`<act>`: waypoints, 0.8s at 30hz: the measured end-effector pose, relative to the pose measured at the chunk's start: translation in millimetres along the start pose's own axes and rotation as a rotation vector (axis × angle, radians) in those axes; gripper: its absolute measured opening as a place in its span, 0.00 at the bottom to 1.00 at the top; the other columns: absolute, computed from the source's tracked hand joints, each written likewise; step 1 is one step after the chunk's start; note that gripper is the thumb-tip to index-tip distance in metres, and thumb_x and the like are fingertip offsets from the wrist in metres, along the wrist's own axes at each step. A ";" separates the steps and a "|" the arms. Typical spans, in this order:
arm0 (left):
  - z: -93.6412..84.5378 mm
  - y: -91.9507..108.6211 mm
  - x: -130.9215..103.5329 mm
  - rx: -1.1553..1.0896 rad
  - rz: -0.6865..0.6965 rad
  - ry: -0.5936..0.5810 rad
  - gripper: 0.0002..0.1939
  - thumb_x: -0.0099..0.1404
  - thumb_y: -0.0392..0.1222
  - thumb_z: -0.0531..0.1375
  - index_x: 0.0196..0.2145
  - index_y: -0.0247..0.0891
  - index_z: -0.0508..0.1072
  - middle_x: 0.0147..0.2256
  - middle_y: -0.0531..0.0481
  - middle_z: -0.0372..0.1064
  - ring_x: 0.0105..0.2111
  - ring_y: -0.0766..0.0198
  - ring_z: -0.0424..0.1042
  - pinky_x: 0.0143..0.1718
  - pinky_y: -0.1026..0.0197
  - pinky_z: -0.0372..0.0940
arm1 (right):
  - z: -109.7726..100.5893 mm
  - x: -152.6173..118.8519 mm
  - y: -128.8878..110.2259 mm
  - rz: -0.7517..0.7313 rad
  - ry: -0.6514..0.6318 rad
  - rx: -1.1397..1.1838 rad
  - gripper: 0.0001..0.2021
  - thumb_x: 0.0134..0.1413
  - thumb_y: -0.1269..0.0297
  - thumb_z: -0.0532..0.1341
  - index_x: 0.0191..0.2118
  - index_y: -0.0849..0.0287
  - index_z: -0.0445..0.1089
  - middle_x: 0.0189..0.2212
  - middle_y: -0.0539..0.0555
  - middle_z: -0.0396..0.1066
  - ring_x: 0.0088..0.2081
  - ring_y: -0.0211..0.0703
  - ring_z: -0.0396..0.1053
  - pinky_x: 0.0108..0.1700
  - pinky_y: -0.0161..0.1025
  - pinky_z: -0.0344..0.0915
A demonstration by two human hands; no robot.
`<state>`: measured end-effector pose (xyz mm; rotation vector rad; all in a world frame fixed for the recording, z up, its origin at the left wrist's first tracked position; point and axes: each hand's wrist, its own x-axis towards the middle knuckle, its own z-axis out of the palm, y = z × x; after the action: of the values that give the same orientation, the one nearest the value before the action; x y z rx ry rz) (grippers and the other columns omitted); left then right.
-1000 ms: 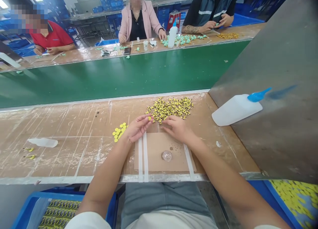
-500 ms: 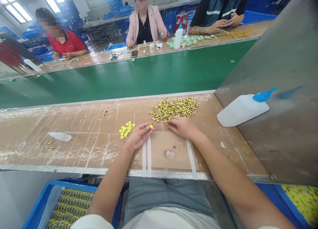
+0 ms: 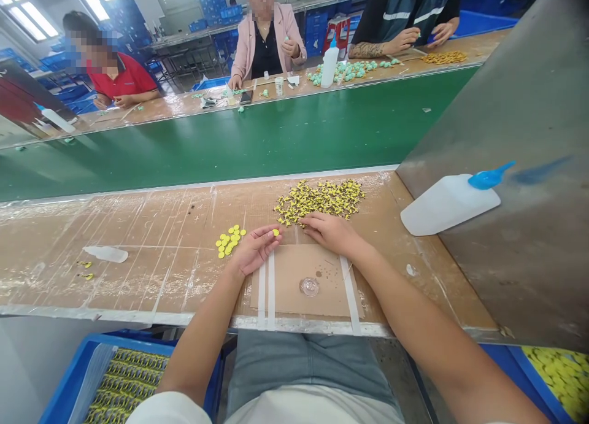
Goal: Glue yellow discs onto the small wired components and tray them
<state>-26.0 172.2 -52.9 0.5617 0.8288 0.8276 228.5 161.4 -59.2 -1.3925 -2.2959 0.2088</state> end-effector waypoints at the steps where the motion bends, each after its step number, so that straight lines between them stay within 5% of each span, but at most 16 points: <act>1: 0.0 0.0 0.1 -0.001 0.001 -0.002 0.12 0.59 0.29 0.66 0.43 0.30 0.78 0.40 0.42 0.78 0.35 0.68 0.79 0.38 0.72 0.73 | 0.8 -0.1 0.2 0.001 0.001 -0.004 0.14 0.64 0.65 0.57 0.53 0.54 0.71 0.50 0.54 0.74 0.47 0.43 0.74 0.41 0.36 0.67; 10: -1.2 -0.1 0.8 0.000 0.001 -0.014 0.13 0.59 0.29 0.66 0.44 0.30 0.78 0.40 0.42 0.78 0.35 0.68 0.79 0.39 0.71 0.73 | -2.3 -3.2 -2.9 0.041 0.008 -0.007 0.18 0.60 0.54 0.62 0.52 0.56 0.72 0.43 0.55 0.77 0.42 0.46 0.75 0.38 0.38 0.67; 17: 0.4 0.9 0.0 -0.010 0.006 -0.039 0.12 0.61 0.30 0.64 0.44 0.29 0.78 0.41 0.41 0.78 0.36 0.67 0.78 0.41 0.71 0.73 | -3.6 -4.6 4.3 0.132 0.052 0.127 0.14 0.67 0.64 0.52 0.50 0.56 0.73 0.46 0.56 0.76 0.46 0.46 0.74 0.46 0.42 0.69; 24: -0.3 1.1 -1.3 -0.025 -0.002 -0.066 0.13 0.62 0.29 0.63 0.45 0.28 0.78 0.40 0.40 0.79 0.37 0.67 0.79 0.42 0.70 0.72 | -0.9 -4.0 -4.6 0.116 -0.034 -0.040 0.13 0.63 0.61 0.59 0.50 0.54 0.73 0.47 0.55 0.74 0.43 0.46 0.74 0.37 0.38 0.67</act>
<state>-27.2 171.8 -51.7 0.5635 0.7576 0.8126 226.7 155.7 -58.0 -1.5553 -2.2598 0.2247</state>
